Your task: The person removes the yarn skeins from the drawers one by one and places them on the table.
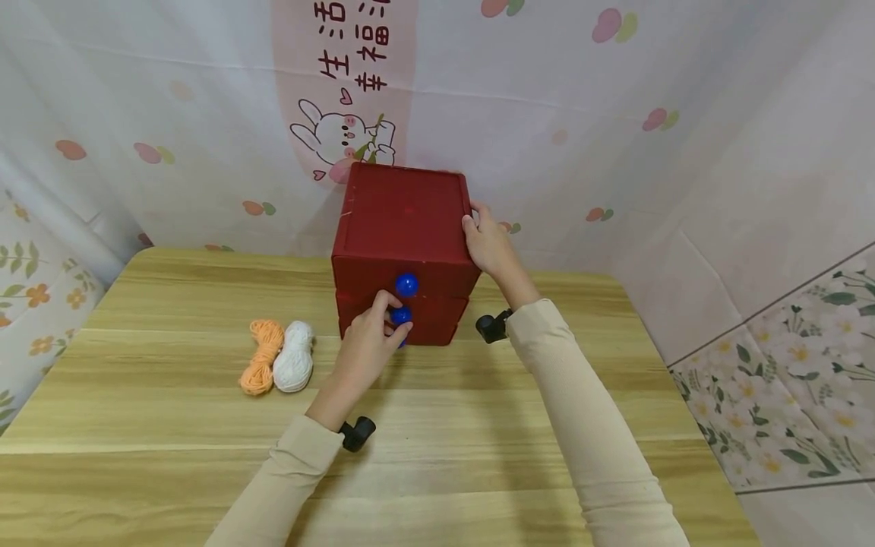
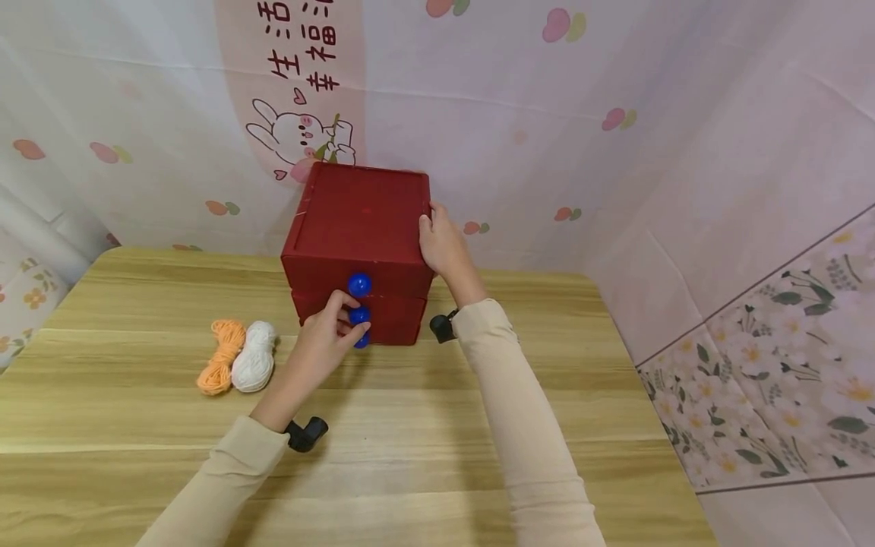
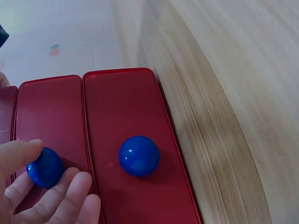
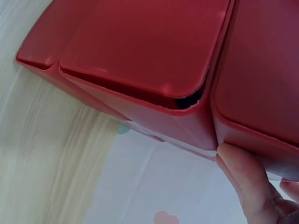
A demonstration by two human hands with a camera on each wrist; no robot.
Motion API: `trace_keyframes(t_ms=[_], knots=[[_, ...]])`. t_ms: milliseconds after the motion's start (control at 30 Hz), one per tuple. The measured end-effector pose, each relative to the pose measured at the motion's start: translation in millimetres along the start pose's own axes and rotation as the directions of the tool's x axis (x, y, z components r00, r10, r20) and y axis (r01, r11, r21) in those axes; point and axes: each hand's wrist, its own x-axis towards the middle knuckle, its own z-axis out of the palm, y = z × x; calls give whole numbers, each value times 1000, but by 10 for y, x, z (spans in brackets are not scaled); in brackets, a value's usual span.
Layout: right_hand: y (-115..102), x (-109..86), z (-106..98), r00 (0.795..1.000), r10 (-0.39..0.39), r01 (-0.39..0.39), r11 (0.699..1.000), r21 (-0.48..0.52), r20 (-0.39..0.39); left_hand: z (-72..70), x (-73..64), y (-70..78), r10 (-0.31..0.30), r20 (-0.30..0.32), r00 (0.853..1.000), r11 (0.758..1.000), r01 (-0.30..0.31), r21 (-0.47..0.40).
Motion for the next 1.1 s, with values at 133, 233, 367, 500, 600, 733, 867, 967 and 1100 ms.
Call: trace_keyframes(t_ms=[133, 233, 367, 500, 600, 733, 867, 967, 1100], knots=[[-6, -8, -14, 1000, 1, -1, 1000, -7, -1, 1, 13, 9, 3, -14, 1000, 1000, -3, 0], [-5, -10, -20, 1000, 2, -2, 1000, -8, -3, 0, 29, 15, -4, -18, 1000, 1000, 4, -2], [-6, -14, -22, 1000, 10, -10, 1000, -12, 2, -9, 38, 28, -18, -24, 1000, 1000, 18, 6], [-11, -20, -17, 1000, 9, -9, 1000, -14, 6, -16, 32, 33, -26, -17, 1000, 999, 27, 31], [-11, -20, -11, 1000, 5, -5, 1000, -10, 8, -17, 26, 30, -30, -14, 999, 999, 30, 44], [-6, -25, -7, 1000, 13, -13, 1000, -8, 16, -22, 16, 33, -36, -12, 999, 998, 37, 52], [-4, -22, -10, 1000, 7, -6, 1000, -16, 20, -30, -7, 47, -37, -15, 999, 998, 38, 57], [-7, -22, -13, 1000, 1, 0, 1000, -17, 19, -38, -41, 59, -39, -13, 999, 997, 39, 61], [-5, -16, -19, 1000, -1, 2, 1000, -12, 15, -44, -105, 73, -36, -3, 999, 997, 36, 63]])
